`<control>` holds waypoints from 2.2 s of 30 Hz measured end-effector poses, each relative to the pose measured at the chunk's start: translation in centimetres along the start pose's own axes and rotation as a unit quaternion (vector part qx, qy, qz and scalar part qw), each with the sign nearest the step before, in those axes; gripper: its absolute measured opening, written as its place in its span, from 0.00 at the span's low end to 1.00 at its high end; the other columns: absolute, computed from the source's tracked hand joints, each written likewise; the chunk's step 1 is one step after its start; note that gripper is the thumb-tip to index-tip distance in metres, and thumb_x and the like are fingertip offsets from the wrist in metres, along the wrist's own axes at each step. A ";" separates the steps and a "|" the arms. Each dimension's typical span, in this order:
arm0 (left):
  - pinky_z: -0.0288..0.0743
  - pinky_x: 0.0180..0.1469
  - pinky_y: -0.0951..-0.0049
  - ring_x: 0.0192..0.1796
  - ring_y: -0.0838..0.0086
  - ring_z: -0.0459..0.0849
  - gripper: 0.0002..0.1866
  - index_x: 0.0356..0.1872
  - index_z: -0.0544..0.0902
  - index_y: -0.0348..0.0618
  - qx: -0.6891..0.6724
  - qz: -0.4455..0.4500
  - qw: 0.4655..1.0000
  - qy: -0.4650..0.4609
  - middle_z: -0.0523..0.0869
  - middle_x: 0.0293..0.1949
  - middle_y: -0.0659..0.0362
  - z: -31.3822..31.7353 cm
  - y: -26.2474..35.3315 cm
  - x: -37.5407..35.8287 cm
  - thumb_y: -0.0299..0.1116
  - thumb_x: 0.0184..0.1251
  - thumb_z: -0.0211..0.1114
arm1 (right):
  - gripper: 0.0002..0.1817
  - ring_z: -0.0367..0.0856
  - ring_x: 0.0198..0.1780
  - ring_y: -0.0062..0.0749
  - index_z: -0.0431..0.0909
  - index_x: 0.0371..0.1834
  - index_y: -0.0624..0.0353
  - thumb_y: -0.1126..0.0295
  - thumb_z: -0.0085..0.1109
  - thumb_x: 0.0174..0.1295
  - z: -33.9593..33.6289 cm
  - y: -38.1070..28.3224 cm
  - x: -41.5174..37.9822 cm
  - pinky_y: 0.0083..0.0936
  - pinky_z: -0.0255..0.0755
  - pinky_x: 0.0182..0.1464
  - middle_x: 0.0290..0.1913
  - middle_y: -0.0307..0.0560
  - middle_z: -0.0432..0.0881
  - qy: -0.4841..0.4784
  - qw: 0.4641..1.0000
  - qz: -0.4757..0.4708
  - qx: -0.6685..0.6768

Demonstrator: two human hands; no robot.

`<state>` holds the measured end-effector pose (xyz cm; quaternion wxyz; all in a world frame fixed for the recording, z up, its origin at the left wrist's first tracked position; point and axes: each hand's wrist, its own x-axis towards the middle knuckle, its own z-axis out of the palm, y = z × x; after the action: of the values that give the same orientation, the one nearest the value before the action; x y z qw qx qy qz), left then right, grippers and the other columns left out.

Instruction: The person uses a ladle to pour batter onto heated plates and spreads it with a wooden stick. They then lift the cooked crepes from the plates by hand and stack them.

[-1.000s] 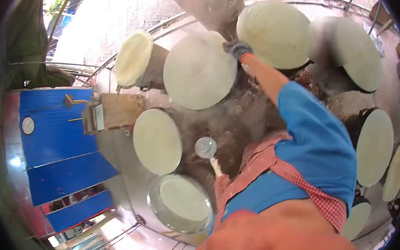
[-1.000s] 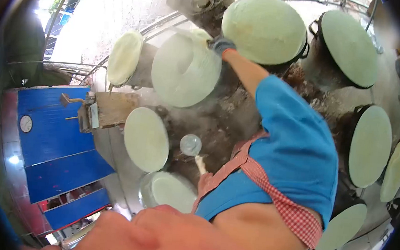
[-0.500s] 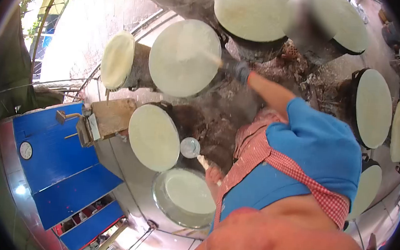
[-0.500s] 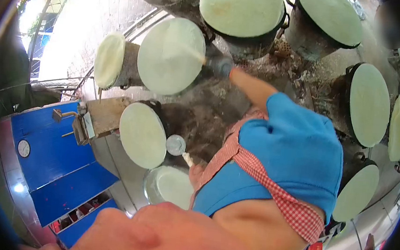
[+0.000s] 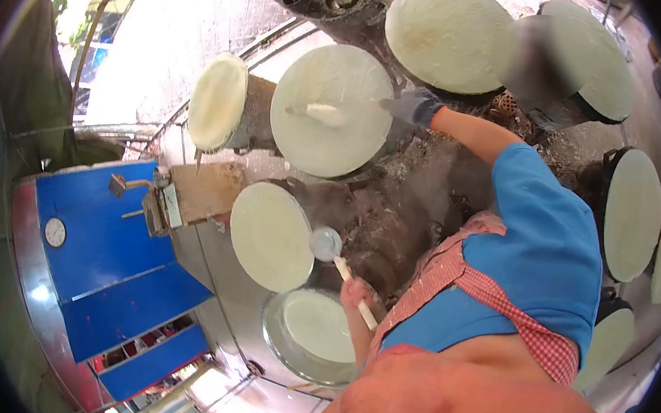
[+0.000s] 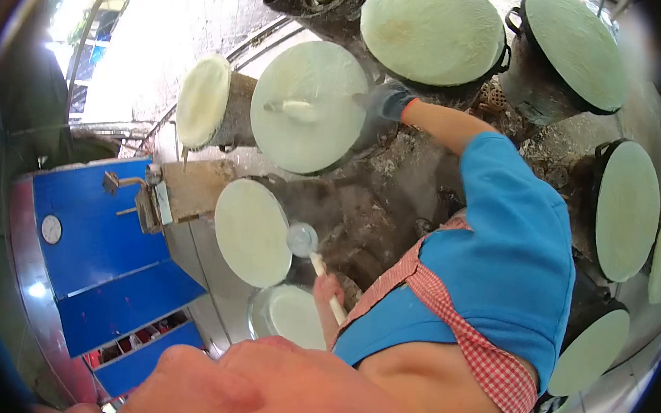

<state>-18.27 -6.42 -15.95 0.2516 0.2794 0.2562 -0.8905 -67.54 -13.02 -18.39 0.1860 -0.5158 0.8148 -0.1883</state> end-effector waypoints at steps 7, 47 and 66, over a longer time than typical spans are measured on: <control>0.53 0.06 0.82 0.07 0.82 0.57 0.18 0.12 0.59 0.50 0.219 0.078 0.972 -0.017 0.59 0.10 0.66 10.8 1.9 8.5 0.35 0.63 0.47 | 0.20 0.77 0.32 0.50 0.70 0.49 0.48 0.53 0.35 0.61 0.5 3.2 -4.1 0.41 0.69 0.30 0.29 0.55 0.78 0.050 0.988 -0.088 -0.117; 0.61 0.12 0.81 0.12 0.82 0.60 0.20 0.54 0.62 0.28 0.044 -0.252 0.966 -0.040 0.62 0.16 0.63 1.4 -21.1 9.9 0.35 0.69 0.39 | 0.21 0.76 0.40 0.48 0.71 0.49 0.52 0.57 0.50 0.53 -9.3 16.6 -39.9 0.36 0.69 0.42 0.40 0.56 0.77 0.219 0.905 0.364 -0.017; 0.59 0.12 0.82 0.12 0.82 0.60 0.18 0.51 0.67 0.33 0.106 -0.221 0.969 -0.010 0.61 0.16 0.63 3.2 -23.0 9.6 0.35 0.69 0.40 | 0.14 0.77 0.34 0.49 0.73 0.38 0.55 0.62 0.50 0.50 -7.0 17.7 -32.3 0.38 0.69 0.36 0.29 0.55 0.78 0.000 0.974 0.223 -0.041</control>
<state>-39.91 5.80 -12.44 0.0200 0.2318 0.2135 -0.9488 -71.80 24.20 -17.73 0.2019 -0.3284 0.9162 -0.1090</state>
